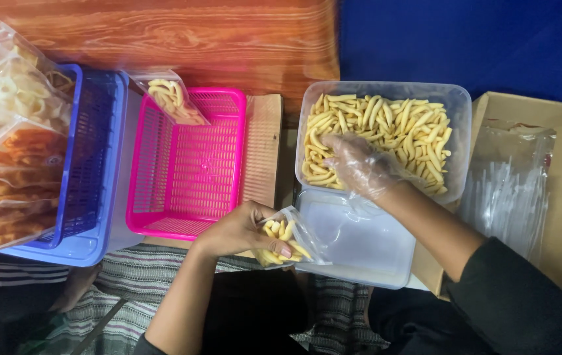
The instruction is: Packaging snack sticks into small plastic bags from a larger container using hands and a small plastic cup.
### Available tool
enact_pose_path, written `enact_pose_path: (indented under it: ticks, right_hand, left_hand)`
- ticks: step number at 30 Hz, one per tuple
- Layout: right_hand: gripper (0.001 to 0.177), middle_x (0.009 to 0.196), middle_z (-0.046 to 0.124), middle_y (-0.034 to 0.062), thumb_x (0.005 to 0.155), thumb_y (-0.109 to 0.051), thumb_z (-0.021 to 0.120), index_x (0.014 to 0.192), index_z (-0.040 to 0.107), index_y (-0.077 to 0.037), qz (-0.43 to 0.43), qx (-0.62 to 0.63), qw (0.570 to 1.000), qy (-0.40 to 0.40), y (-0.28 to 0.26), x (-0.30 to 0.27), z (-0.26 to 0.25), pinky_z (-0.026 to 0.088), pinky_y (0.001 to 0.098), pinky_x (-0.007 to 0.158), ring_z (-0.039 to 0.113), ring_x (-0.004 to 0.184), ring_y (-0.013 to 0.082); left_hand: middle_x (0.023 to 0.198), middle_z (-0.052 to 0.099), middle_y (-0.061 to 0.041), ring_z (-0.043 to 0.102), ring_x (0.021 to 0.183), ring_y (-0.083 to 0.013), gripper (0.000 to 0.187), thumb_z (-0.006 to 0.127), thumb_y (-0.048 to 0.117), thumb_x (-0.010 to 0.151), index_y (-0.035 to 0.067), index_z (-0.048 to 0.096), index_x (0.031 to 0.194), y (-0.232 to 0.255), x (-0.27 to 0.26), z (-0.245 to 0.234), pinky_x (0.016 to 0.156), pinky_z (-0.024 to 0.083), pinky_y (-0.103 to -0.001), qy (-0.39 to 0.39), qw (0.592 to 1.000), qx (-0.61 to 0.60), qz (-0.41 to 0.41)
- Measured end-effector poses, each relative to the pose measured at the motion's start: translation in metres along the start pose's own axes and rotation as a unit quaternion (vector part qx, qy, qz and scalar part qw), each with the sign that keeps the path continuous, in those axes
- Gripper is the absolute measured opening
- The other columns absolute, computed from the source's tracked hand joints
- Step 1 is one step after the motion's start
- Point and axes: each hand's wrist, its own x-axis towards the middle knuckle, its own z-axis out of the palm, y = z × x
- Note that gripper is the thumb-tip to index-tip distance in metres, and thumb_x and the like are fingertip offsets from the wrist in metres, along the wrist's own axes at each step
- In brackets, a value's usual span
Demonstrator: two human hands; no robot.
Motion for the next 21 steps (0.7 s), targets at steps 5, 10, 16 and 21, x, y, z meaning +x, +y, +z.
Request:
enact_pose_path:
  ticks: [5,10,16,21]
  right_hand:
    - [0.029,0.103,0.076,0.0104,0.086,-0.018,0.078,0.115,0.075,-0.023,-0.007,0.107,0.993,0.043,0.029,0.009,0.018,0.058,0.0417,0.088,0.073,0.105,0.0296]
    - [0.025,0.114,0.077,0.0155,0.096,-0.022,0.070,0.119,0.078,-0.018,-0.038,0.086,0.996,0.004,-0.002,-0.017,-0.017,0.057,0.0454,0.096,0.071,0.113,0.0351]
    - [0.035,0.119,0.075,0.0139,0.091,-0.011,0.075,0.125,0.076,-0.020,0.012,0.114,0.993,-0.009,-0.005,-0.026,-0.020,0.059,0.0421,0.092,0.071,0.112,0.0331]
    - [0.024,0.110,0.072,0.0112,0.090,-0.004,0.067,0.111,0.079,-0.006,0.074,0.477,0.873,0.064,-0.053,-0.061,-0.052,0.058,0.0305,0.077,0.067,0.089,0.0186]
  left_hand:
    - [0.067,0.075,-0.006,0.068,0.060,-0.0108,0.030,0.098,0.015,0.065,0.003,0.073,0.076,0.002,-0.002,0.002,0.060,0.056,-0.021,0.003,1.000,-0.008,0.000]
    - [0.066,0.075,-0.007,0.068,0.059,-0.0109,0.030,0.098,0.013,0.065,0.001,0.073,0.076,0.001,-0.004,0.001,0.059,0.056,-0.021,0.008,1.000,-0.012,0.009]
    - [0.065,0.075,-0.008,0.070,0.059,-0.0121,0.028,0.097,0.011,0.066,0.001,0.073,0.075,-0.002,-0.003,0.001,0.059,0.057,-0.022,0.020,1.000,-0.007,0.021]
    - [0.069,0.076,-0.011,0.070,0.060,-0.0144,0.029,0.096,0.013,0.068,-0.001,0.074,0.079,-0.011,-0.003,0.000,0.061,0.059,-0.025,0.038,0.999,0.005,0.028]
